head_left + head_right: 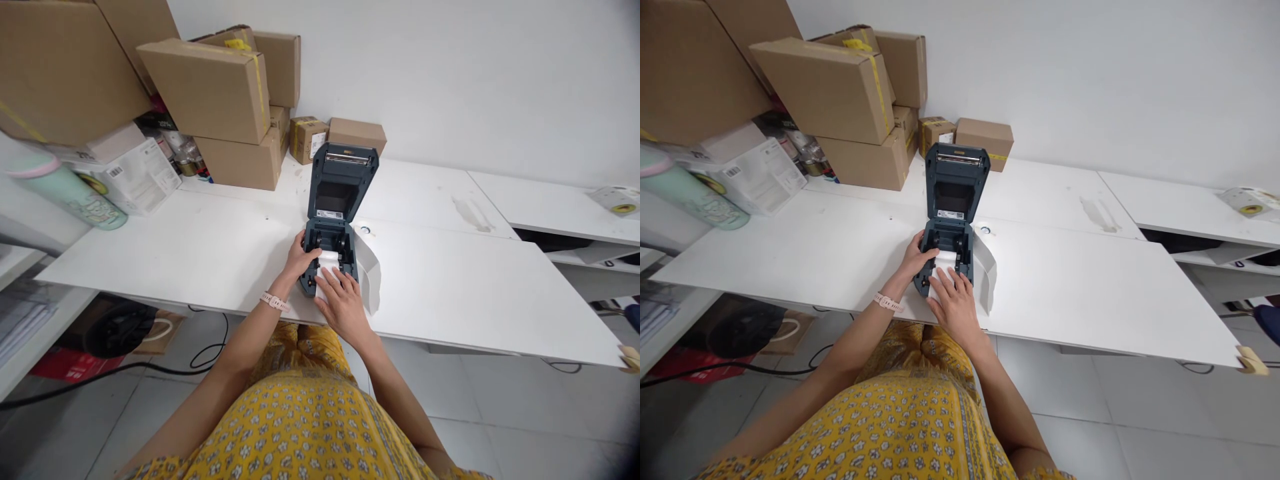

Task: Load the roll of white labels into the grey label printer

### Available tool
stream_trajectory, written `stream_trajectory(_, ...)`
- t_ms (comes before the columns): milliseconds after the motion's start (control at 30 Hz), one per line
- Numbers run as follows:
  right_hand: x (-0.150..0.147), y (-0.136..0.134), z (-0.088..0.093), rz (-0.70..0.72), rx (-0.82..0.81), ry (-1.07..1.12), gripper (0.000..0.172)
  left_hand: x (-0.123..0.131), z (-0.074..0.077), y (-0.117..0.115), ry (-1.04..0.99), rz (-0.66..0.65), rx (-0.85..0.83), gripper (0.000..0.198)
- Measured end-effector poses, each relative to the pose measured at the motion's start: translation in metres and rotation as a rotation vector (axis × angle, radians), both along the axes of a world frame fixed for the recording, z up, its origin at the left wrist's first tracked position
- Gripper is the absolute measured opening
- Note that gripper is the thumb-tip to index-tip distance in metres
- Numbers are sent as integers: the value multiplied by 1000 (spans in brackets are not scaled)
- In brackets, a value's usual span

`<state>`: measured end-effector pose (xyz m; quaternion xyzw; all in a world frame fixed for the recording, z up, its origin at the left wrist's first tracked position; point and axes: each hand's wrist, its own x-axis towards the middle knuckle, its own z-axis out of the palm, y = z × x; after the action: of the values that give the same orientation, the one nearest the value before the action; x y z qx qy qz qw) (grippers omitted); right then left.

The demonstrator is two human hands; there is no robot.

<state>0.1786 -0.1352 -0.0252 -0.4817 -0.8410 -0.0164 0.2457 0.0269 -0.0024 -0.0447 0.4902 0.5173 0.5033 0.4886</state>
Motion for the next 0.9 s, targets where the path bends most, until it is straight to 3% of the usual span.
stream_trajectory(433,-2,-1,2,3,-35,8,42,-1,-8,3,32,9,15,73)
stream_trajectory(900,9,-3,9,74,-94,9,44,0,-1,0,16,4,-2,76)
